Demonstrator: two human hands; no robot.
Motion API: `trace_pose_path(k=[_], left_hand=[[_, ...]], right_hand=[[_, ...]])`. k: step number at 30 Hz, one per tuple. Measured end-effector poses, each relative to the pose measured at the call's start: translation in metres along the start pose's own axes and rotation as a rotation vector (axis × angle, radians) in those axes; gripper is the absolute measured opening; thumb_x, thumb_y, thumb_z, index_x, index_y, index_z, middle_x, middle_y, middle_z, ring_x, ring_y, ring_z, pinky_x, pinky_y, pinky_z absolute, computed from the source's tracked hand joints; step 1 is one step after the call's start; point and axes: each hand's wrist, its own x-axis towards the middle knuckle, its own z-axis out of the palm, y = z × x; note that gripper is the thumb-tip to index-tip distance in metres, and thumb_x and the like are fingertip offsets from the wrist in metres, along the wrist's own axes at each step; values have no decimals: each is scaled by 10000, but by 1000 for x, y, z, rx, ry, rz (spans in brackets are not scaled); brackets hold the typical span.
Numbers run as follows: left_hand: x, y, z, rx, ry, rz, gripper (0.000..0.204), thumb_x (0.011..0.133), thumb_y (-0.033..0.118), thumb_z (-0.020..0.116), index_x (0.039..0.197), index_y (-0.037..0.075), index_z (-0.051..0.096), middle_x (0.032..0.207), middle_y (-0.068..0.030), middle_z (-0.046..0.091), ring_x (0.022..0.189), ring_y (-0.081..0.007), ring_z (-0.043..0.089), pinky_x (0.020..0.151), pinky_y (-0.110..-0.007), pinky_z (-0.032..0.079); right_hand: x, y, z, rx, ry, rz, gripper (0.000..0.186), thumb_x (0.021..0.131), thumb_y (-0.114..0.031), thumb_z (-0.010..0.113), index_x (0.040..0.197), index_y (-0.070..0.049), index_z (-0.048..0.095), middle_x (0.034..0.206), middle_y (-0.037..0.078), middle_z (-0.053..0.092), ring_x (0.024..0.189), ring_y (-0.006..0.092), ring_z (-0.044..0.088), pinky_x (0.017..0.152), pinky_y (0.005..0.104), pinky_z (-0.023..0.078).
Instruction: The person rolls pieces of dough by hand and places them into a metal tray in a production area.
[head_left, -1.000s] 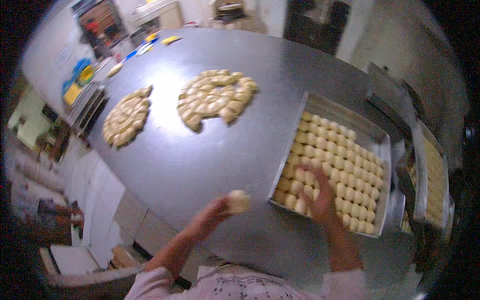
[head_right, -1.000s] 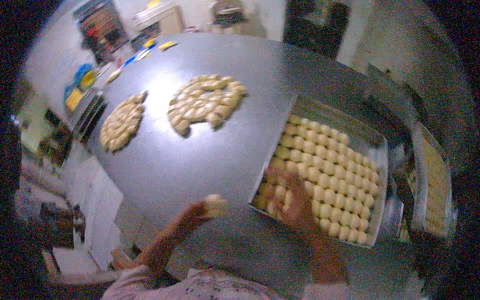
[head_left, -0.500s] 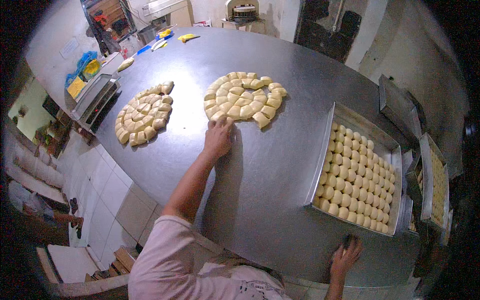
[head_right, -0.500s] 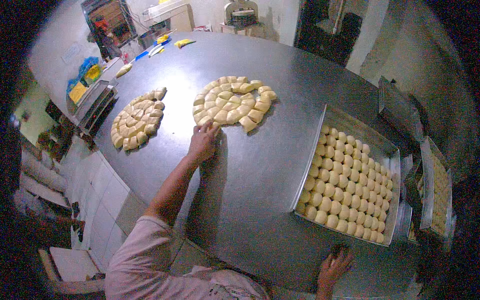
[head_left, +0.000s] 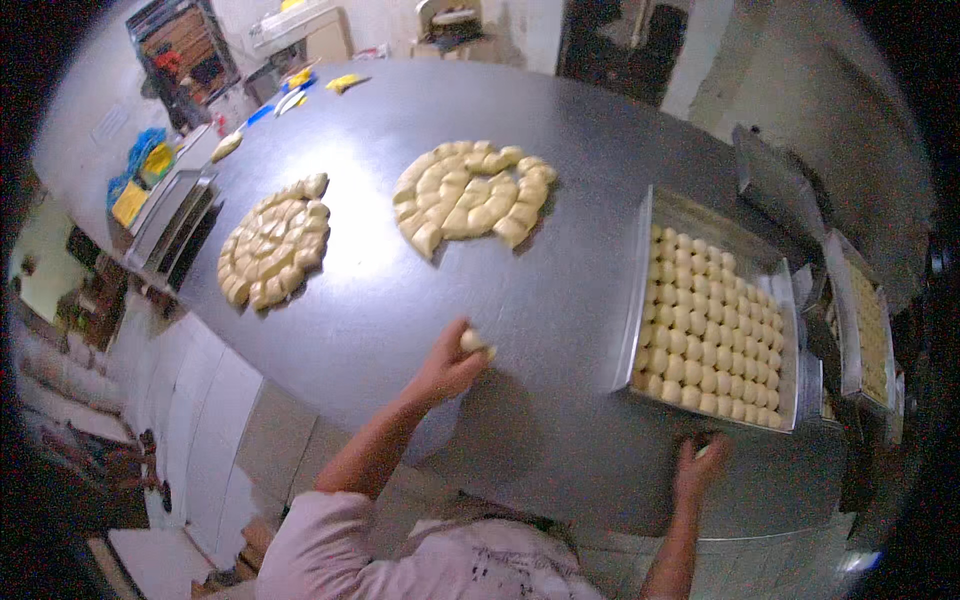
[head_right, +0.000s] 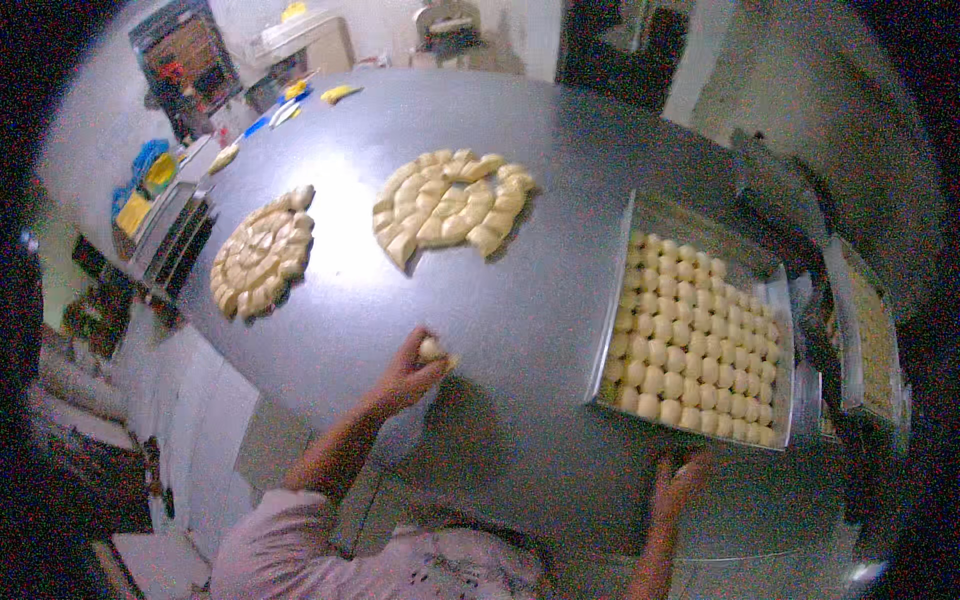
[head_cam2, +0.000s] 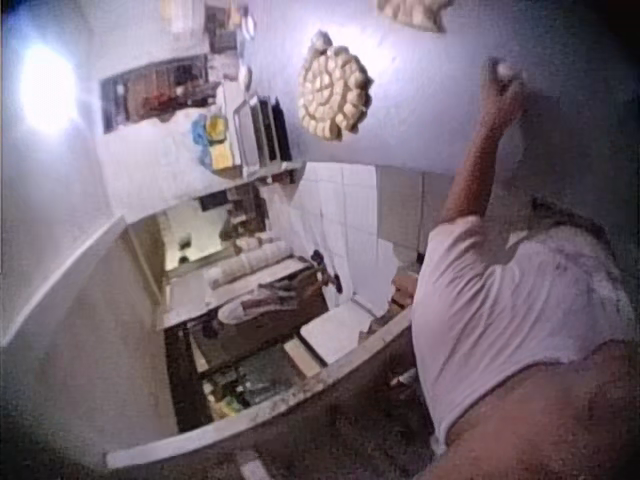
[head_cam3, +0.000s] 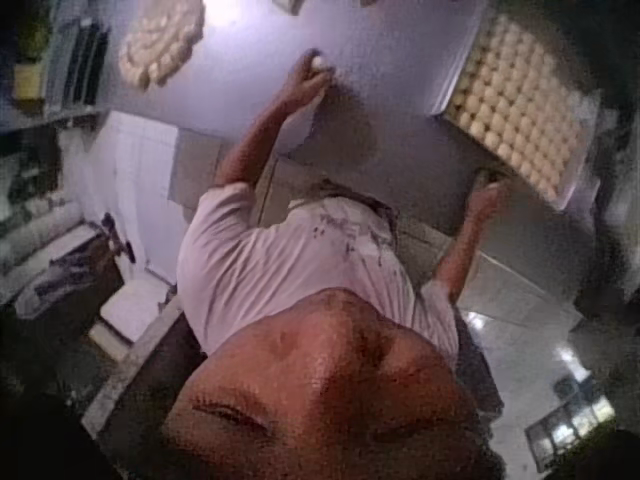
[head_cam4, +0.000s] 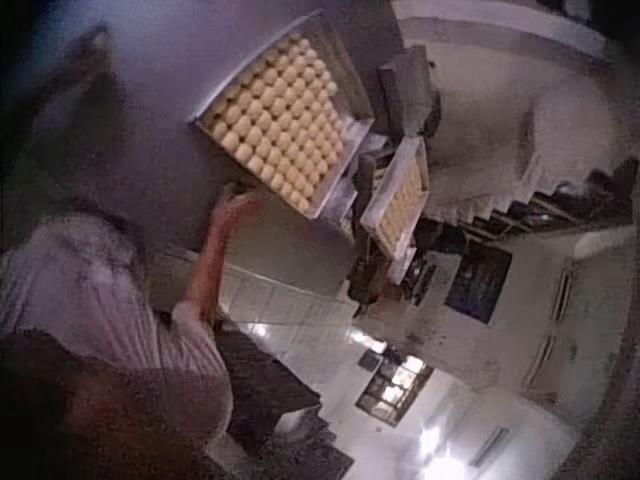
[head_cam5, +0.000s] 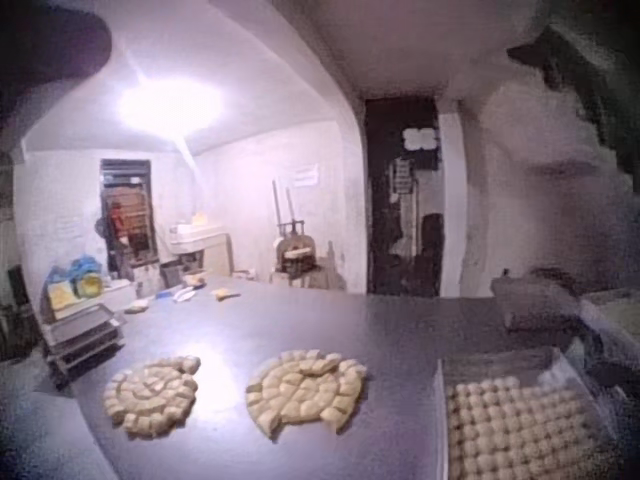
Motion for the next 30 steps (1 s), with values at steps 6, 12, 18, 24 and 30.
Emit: trace_pose_path(k=[6, 12, 18, 24, 30], left_hand=[[-8, 14, 6, -104, 16, -59, 192, 793, 120, 618, 829, 86, 432, 668, 30, 421, 630, -66, 441, 537, -215, 376], [14, 12, 38, -94, 138, -47, 238, 774, 113, 643, 894, 65, 444, 706, 8, 489, 646, -94, 487, 593, -238, 419], [9, 27, 62, -185, 46, -62, 214, 806, 117, 602, 937, 72, 439, 801, -14, 518, 758, -116, 512, 677, -255, 426], [-20, 33, 88, -207, 168, -87, 184, 814, 112, 595, 857, 96, 417, 739, 1, 485, 661, -91, 478, 609, -243, 408], [-72, 46, 87, -36, 531, -297, 236, 791, 148, 631, 807, 123, 397, 677, 29, 408, 589, -64, 410, 510, -220, 357]], right_hand=[[-8, 77, 28, -198, 535, 119, 292, 730, -104, 620, 974, 16, 511, 1037, 184, 513, 980, 386, 447, 927, 430, 336], [-34, 62, 7, -165, 213, -108, 343, 717, -97, 592, 1033, 4, 503, 1099, 180, 498, 1008, 346, 467, 881, 409, 376], [36, 60, -94, 616, 60, 101, 338, 746, -143, 564, 1062, -41, 501, 1050, 86, 507, 961, 217, 501, 838, 357, 416], [249, 0, -139, 453, 783, -343, 315, 854, -212, 477, 1090, -3, 484, 1108, 91, 488, 1055, 204, 462, 864, 344, 399], [410, 84, -22, 212, 424, -122, 342, 817, -292, 575, 1010, -11, 543, 969, 122, 595, 878, 251, 557, 795, 354, 426]])
